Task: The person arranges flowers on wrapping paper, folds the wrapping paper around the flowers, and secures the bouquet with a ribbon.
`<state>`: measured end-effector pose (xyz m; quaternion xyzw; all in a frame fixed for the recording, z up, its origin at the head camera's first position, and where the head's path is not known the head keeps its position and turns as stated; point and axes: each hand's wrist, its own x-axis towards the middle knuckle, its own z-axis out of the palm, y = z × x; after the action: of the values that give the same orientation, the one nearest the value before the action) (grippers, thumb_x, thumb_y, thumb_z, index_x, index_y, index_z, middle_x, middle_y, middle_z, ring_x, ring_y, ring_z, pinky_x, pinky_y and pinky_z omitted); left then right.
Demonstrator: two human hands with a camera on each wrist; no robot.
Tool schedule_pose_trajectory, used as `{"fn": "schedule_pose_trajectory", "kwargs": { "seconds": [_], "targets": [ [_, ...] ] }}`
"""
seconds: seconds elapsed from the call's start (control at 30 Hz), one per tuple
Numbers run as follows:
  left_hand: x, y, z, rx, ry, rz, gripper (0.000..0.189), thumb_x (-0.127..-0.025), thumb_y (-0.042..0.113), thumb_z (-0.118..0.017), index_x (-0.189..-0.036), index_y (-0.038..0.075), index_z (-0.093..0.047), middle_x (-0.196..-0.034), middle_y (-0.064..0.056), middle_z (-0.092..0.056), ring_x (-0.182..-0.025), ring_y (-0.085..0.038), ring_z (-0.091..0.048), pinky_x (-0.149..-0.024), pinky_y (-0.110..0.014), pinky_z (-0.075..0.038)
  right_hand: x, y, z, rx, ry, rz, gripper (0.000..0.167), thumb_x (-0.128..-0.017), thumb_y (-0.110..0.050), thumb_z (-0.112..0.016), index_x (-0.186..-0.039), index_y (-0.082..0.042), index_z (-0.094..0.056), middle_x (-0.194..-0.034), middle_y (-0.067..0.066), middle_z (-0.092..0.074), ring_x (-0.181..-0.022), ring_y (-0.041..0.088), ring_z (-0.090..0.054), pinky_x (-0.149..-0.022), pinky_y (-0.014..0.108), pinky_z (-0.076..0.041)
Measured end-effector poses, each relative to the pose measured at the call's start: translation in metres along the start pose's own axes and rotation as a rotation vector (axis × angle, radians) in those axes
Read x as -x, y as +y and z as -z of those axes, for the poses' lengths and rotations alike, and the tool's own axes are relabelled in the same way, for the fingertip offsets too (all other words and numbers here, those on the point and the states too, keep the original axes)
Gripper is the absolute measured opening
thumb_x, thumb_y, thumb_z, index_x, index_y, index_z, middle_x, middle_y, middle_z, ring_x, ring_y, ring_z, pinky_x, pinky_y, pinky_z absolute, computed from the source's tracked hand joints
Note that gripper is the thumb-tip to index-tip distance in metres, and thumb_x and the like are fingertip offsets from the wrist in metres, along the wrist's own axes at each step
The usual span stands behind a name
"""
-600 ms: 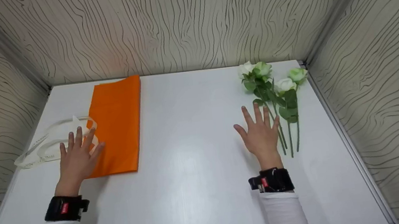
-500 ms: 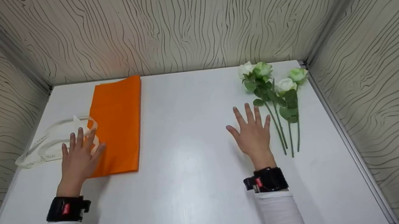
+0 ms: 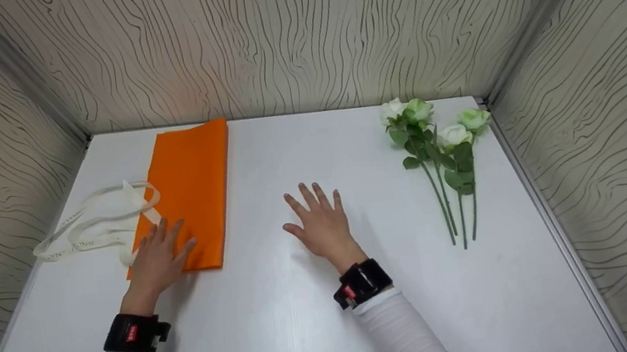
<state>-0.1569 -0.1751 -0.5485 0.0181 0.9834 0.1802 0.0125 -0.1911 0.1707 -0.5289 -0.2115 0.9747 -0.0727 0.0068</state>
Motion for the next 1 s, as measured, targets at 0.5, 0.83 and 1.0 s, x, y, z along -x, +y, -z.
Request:
{"fn": "schedule_pose_trajectory", "kwargs": {
  "seconds": [0.5, 0.83, 1.0],
  "targets": [
    [0.000, 0.019, -0.027, 0.075, -0.179, 0.032, 0.054, -0.103, 0.045, -0.044, -0.146, 0.011, -0.048, -0.152, -0.020, -0.037, -0.141, -0.040, -0.028, -0.115, -0.055, -0.016, -0.025, -0.077, -0.042, -0.015, -0.122, 0.279, 0.051, -0.106, -0.042, -0.037, -0.153, -0.022, -0.036, -0.159, 0.006, -0.027, -0.146, 0.027, -0.023, -0.112, 0.057, -0.023],
    [0.000, 0.027, -0.035, 0.149, -0.193, -0.031, 0.046, -0.105, 0.035, -0.045, -0.145, 0.013, -0.050, -0.153, -0.014, -0.038, -0.143, -0.033, -0.029, -0.113, -0.051, -0.023, -0.020, -0.091, -0.060, -0.016, -0.152, 0.386, 0.048, -0.106, -0.037, -0.041, -0.151, -0.022, -0.040, -0.158, 0.000, -0.032, -0.146, 0.019, -0.023, -0.113, 0.055, -0.021],
    [-0.001, 0.022, -0.035, 0.101, -0.141, -0.072, 0.044, -0.103, 0.033, -0.049, -0.142, 0.011, -0.054, -0.151, -0.017, -0.039, -0.141, -0.035, -0.031, -0.113, -0.051, -0.025, -0.017, -0.078, -0.058, -0.020, -0.170, 0.379, 0.045, -0.106, -0.037, -0.042, -0.148, -0.022, -0.047, -0.155, 0.000, -0.036, -0.144, 0.019, -0.028, -0.113, 0.056, -0.021]
  ]
}}
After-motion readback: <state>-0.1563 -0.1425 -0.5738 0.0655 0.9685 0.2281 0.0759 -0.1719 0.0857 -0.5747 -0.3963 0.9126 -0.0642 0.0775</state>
